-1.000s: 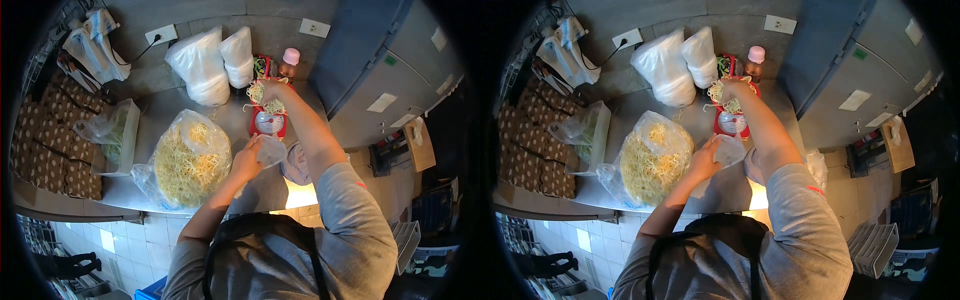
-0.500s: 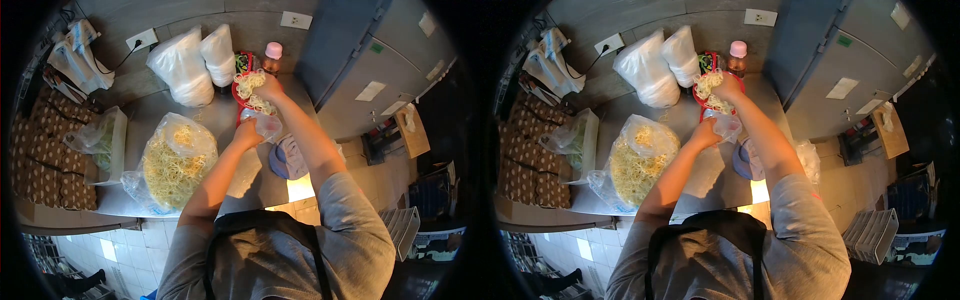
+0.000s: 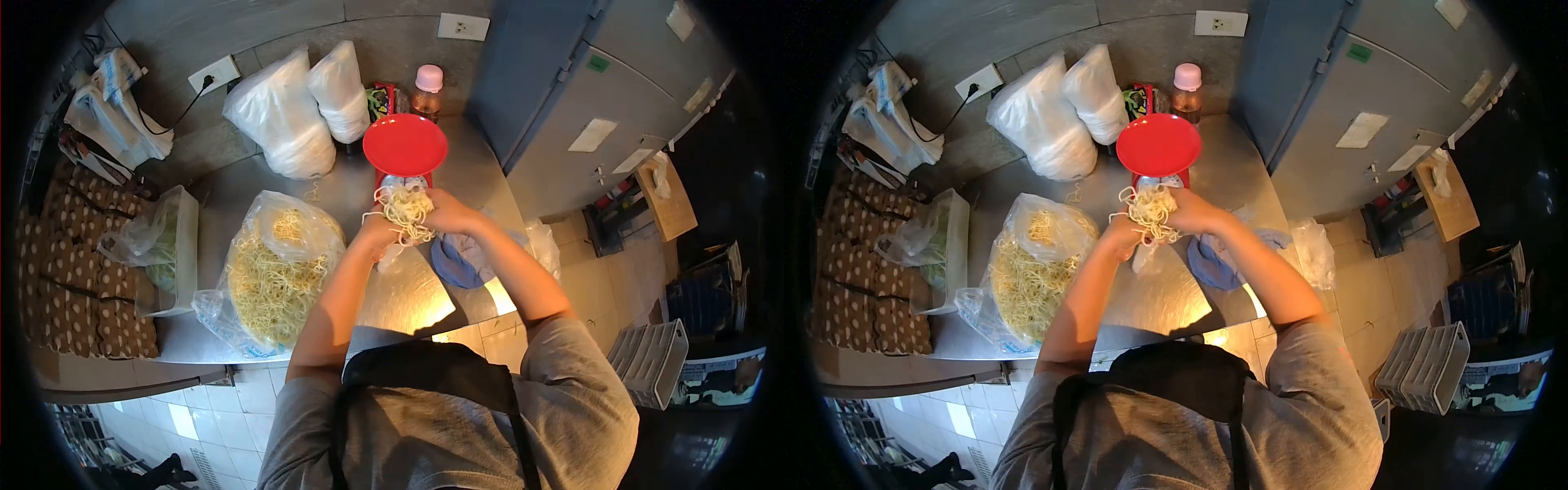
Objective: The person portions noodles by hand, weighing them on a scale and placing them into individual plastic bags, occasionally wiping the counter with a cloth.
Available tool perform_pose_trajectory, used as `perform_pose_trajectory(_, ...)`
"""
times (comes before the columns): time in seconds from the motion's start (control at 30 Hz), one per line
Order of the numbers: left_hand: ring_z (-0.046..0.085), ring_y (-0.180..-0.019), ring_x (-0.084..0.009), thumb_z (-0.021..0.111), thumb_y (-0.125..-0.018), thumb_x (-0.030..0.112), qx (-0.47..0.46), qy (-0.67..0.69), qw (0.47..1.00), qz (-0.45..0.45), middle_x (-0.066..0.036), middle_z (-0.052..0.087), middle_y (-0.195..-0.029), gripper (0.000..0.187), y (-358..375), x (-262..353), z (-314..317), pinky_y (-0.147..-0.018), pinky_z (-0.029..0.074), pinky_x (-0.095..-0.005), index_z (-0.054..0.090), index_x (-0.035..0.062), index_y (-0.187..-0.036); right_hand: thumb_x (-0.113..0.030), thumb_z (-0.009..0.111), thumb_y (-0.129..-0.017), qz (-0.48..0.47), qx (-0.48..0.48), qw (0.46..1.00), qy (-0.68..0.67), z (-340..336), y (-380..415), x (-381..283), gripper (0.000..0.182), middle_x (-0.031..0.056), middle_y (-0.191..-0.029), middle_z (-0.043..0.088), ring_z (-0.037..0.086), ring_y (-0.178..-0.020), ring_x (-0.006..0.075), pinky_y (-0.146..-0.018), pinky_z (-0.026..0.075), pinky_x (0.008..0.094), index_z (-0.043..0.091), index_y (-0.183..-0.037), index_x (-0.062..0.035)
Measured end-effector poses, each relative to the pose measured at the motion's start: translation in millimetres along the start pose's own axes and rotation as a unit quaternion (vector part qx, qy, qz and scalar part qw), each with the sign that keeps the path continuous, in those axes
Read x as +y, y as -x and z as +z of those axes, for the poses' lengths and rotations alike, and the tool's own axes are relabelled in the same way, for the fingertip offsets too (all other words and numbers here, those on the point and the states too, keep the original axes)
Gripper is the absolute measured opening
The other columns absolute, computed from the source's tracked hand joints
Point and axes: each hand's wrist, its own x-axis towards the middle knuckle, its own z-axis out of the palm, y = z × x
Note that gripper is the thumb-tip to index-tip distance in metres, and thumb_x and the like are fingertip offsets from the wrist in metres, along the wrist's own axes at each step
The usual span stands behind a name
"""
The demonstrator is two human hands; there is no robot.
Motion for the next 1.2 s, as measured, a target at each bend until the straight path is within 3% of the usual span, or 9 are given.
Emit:
perform_pose_trajectory(0.17, 0.061, -0.092, -0.0204, 0.068, -0.06, -0.013, 0.021, -0.248, 0.965, 0.08, -0.01, 0.059, -0.109, 0.07, 3, -9, 5, -0.068, 0.053, -0.0303, 0.044, 0.0007, -0.125, -0.014, 0.066, -0.069, 0.115, -0.194, 0.853, 0.47, 0, -28, -28, 0.03, 0.0184, -0.091, 0.065, 0.064, -0.087, 0.0306, -0.074, 0.05, 0.0377, 0.065, -0.097, -0.0025)
perform_pose_trajectory(0.4, 0.06, -0.099, -0.0239, 0.068, -0.062, -0.007, 0.01, -0.188, 0.972, 0.138, -0.016, 0.057, -0.118, 0.086, 30, -1, 4, -0.081, 0.05, -0.0325, 0.033, 0.0053, -0.139, -0.018, 0.07, -0.067, 0.045, -0.267, 0.746, 0.608, 32, -30, -52, 0.025, 0.0132, -0.091, 0.067, 0.064, -0.085, 0.028, -0.074, 0.05, 0.0372, 0.069, -0.089, -0.0063)
perform_pose_trajectory(0.5, 0.056, -0.109, -0.0236, 0.065, -0.064, -0.014, 0.046, -0.324, 0.915, 0.237, -0.014, 0.05, -0.129, 0.083, 35, -3, 0, -0.082, 0.05, -0.0324, 0.034, 0.0059, -0.139, -0.022, 0.068, -0.07, 0.022, -0.33, 0.747, 0.577, 40, -42, -33, 0.03, 0.0112, -0.102, 0.066, 0.062, -0.094, 0.0272, -0.078, 0.049, 0.0366, 0.068, -0.098, -0.0108)
perform_pose_trajectory(0.6, 0.05, -0.117, -0.0293, 0.062, -0.064, -0.011, 0.082, -0.461, 0.834, 0.292, -0.016, 0.046, -0.134, 0.08, 58, 11, 10, -0.094, 0.044, -0.0355, 0.037, 0.0084, -0.137, -0.028, 0.067, -0.074, 0.194, -0.197, 0.808, 0.521, 59, -36, -23, 0.054, 0.0037, -0.132, 0.05, 0.052, -0.116, 0.0219, -0.097, 0.041, 0.0376, 0.054, -0.126, -0.0218)
perform_pose_trajectory(0.67, 0.047, -0.118, -0.0323, 0.058, -0.065, -0.007, 0.067, -0.48, 0.832, 0.27, -0.016, 0.044, -0.134, 0.074, 67, 12, 15, -0.096, 0.041, -0.038, 0.04, 0.0084, -0.135, -0.03, 0.068, -0.073, 0.103, -0.131, 0.798, 0.579, 82, -48, 50, 0.06, 0.0033, -0.134, 0.048, 0.052, -0.116, 0.0206, -0.095, 0.042, 0.0357, 0.05, -0.129, -0.0193)
perform_pose_trajectory(0.8, 0.052, -0.112, -0.0303, 0.055, -0.068, -0.005, 0.06, -0.508, 0.824, 0.245, -0.013, 0.052, -0.127, 0.07, 58, -7, 4, -0.093, 0.044, -0.0379, 0.044, 0.0152, -0.133, -0.028, 0.068, -0.073, 0.001, -0.128, 0.826, 0.549, 81, -49, 79, 0.059, 0.007, -0.129, 0.052, 0.056, -0.11, 0.0212, -0.088, 0.047, 0.0321, 0.051, -0.127, -0.0111)
perform_pose_trajectory(0.9, 0.057, -0.106, -0.0289, 0.055, -0.069, -0.004, 0.062, -0.5, 0.831, 0.234, -0.01, 0.058, -0.12, 0.065, 47, -11, -10, -0.089, 0.046, -0.038, 0.049, 0.0199, -0.129, -0.026, 0.062, -0.074, 0.074, -0.467, 0.72, 0.508, 55, -74, 67, 0.054, 0.0117, -0.121, 0.057, 0.053, -0.112, 0.0268, -0.093, 0.042, 0.0344, 0.051, -0.125, -0.0096)
perform_pose_trajectory(1.13, 0.063, -0.087, -0.0255, 0.057, -0.072, 0.0, 0.078, -0.397, 0.897, 0.178, -0.008, 0.066, -0.1, 0.035, 40, 13, -21, -0.076, 0.048, -0.0346, 0.061, 0.012, -0.104, -0.022, 0.063, -0.076, -0.042, -0.274, 0.888, 0.366, -11, 13, -50, 0.043, 0.0197, -0.088, 0.064, 0.064, -0.081, 0.031, -0.066, 0.05, 0.0394, 0.057, -0.113, 0.0)
perform_pose_trajectory(1.2, 0.061, -0.075, -0.0191, 0.058, -0.072, 0.0, 0.061, -0.389, 0.901, 0.183, -0.006, 0.065, -0.091, 0.031, 38, 19, -23, -0.065, 0.048, -0.0301, 0.061, 0.0097, -0.101, -0.018, 0.06, -0.077, -0.003, -0.213, 0.862, 0.46, -11, 24, -54, 0.035, 0.0188, -0.087, 0.064, 0.063, -0.081, 0.0331, -0.067, 0.05, 0.0413, 0.06, -0.107, 0.0012)
